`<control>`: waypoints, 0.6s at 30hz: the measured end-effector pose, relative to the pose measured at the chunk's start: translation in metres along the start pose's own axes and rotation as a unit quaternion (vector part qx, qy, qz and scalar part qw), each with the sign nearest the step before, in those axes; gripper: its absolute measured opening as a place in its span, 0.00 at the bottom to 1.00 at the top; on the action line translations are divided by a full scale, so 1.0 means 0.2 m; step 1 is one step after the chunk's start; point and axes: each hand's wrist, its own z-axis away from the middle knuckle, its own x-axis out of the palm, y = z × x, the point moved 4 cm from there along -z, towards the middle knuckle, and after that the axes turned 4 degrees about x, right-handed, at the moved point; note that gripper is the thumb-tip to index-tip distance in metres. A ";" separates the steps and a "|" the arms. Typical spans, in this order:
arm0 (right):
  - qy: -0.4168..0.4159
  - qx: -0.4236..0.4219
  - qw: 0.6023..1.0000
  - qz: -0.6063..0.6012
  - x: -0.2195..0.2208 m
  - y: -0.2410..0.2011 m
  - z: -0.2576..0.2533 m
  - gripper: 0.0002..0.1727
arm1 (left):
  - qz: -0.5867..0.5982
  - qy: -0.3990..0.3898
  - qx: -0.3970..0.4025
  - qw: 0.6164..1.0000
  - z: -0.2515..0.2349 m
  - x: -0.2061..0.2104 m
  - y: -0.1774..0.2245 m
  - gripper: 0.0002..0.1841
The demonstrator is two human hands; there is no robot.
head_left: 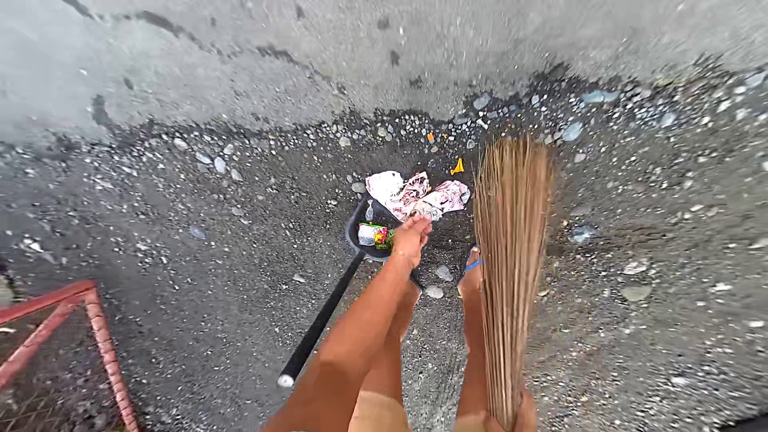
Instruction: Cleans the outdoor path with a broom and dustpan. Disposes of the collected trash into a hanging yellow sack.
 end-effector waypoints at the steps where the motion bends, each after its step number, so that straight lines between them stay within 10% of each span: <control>1: 0.018 -0.005 0.999 0.027 0.01 0.01 0.04 0.66 | 0.030 -0.011 -0.026 0.999 0.17 0.00 0.06 0.15; 13: -0.009 0.049 0.948 0.315 -0.12 -0.10 0.33 0.68 | 0.106 -0.050 -0.034 0.993 1.56 -0.01 0.46 0.09; 18: 0.107 -0.172 0.955 0.215 -0.33 -0.34 0.49 0.49 | 0.092 -0.067 -0.013 0.993 1.83 0.04 0.53 0.07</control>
